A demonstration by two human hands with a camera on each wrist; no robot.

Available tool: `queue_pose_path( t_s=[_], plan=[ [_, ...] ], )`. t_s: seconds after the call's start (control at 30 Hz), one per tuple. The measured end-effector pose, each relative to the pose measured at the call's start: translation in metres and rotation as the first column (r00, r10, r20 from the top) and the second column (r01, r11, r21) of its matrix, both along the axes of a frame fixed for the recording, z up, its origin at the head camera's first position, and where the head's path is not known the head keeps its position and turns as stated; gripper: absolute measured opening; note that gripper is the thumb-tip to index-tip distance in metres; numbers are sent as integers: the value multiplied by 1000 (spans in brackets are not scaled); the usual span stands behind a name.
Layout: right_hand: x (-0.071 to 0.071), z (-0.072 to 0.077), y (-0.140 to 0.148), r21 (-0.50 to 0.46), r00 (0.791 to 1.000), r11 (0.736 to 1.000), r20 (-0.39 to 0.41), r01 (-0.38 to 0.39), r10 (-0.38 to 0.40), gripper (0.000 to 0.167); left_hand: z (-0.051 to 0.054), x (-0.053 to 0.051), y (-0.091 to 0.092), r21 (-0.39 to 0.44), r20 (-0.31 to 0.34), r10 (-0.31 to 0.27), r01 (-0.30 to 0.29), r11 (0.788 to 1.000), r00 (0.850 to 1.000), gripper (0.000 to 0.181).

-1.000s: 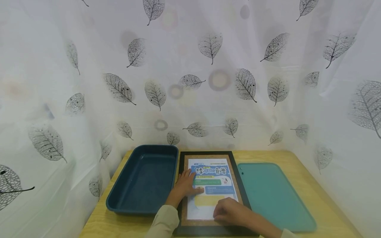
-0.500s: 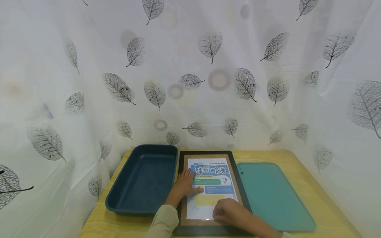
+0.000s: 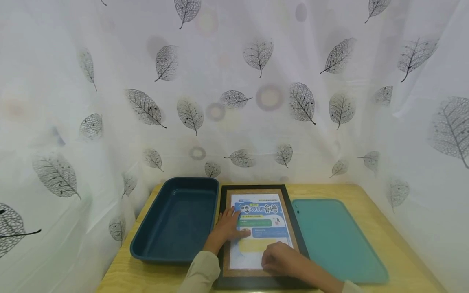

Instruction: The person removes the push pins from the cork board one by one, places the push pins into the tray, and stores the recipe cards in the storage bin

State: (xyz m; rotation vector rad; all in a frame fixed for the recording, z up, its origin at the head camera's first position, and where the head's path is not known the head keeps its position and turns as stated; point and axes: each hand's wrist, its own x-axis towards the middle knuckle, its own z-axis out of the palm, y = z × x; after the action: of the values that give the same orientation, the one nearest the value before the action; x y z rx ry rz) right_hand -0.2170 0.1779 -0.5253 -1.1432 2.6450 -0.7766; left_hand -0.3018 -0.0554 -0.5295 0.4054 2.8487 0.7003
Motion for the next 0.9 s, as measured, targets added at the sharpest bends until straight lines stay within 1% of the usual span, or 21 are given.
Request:
queue_pose_path(
  t_s=[0.1,0.2,0.33,0.47,0.63,0.8,0.9],
  plan=[
    [1,4,-1,11,999,1000,34,12,-12,7,0,0,1,5,1,1,-1,1000,1000,91],
    [3,6,-2,18,1000,1000,13,7,-7,7,-1,-1,1,-1,-3,-5,5,1000,1000,91],
    [4,5,-1,26,1000,999,-18,17,-17,8,-1,-1,1,-4,-10,-13,13,1000,1000,91],
    [5,4,-2,27,998,998,0,57,-57,8,1,-2,2,6,-10,-9,9,1000,1000,92],
    [5,-2,0,16,998,997,6,69,-69,8,3,-1,1,9,-10,-1,2,1000,1000,92],
    [3,-11,3,-8,995,997,63,83,-82,6,2,-1,1,4,-11,-1,1,1000,1000,92],
    [2,-14,5,-32,992,996,102,83,-80,5,0,-1,1,-5,-18,-9,9,1000,1000,91]
  ],
)
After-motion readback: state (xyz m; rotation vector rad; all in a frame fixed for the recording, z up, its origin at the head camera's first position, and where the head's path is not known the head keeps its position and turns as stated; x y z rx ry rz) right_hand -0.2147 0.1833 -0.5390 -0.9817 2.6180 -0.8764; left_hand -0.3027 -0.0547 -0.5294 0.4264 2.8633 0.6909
